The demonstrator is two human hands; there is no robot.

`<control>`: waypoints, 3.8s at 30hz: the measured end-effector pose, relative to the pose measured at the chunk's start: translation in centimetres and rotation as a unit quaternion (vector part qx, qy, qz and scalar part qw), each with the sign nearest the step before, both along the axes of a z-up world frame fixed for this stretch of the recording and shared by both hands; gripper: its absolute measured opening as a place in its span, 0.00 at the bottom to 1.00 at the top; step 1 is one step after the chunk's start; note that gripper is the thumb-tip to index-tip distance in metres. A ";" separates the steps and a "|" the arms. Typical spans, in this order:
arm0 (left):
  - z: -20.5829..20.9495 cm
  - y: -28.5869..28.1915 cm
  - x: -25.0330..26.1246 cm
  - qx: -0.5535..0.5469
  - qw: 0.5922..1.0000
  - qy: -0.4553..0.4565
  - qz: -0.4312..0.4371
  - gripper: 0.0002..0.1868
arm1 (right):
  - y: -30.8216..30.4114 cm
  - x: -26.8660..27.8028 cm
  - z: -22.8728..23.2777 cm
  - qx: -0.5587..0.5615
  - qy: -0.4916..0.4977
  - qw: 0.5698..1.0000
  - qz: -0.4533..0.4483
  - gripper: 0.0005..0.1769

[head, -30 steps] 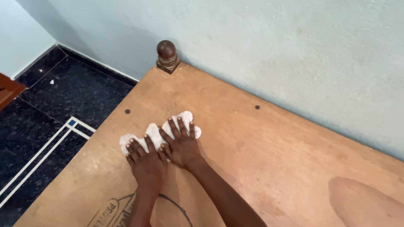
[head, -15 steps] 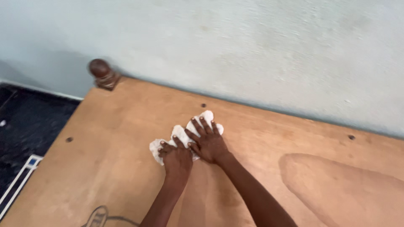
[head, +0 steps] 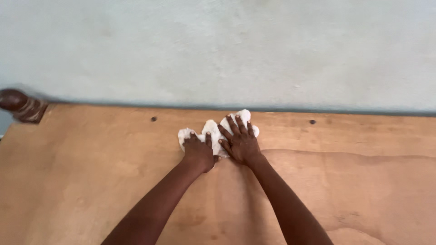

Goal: The person wipes a wooden surface with a white cloth, moving the cloth in circular and back-and-forth motions across the tabletop. The person gathers small debris into a pile while continuing to wipe the surface.

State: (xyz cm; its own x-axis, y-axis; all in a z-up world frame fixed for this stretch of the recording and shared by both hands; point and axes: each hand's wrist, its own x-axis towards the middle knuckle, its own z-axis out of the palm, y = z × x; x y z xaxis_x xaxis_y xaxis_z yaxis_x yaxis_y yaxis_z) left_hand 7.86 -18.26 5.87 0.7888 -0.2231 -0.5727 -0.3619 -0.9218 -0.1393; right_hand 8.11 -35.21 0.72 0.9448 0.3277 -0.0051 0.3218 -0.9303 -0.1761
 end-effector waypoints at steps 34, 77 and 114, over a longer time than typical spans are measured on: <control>-3.5 -47.6 -7.4 -0.277 0.949 -0.120 0.087 0.36 | -46.2 -9.6 -5.2 0.034 -0.066 0.970 -0.231 0.37; -5.8 -13.3 -11.9 -0.183 0.940 -0.195 0.213 0.41 | -7.8 -16.7 -4.8 0.044 -0.034 0.986 -0.158 0.45; -2.3 59.0 -48.8 -0.143 0.764 -0.354 0.520 0.40 | 63.3 -40.2 2.3 -0.016 0.014 0.949 0.313 0.41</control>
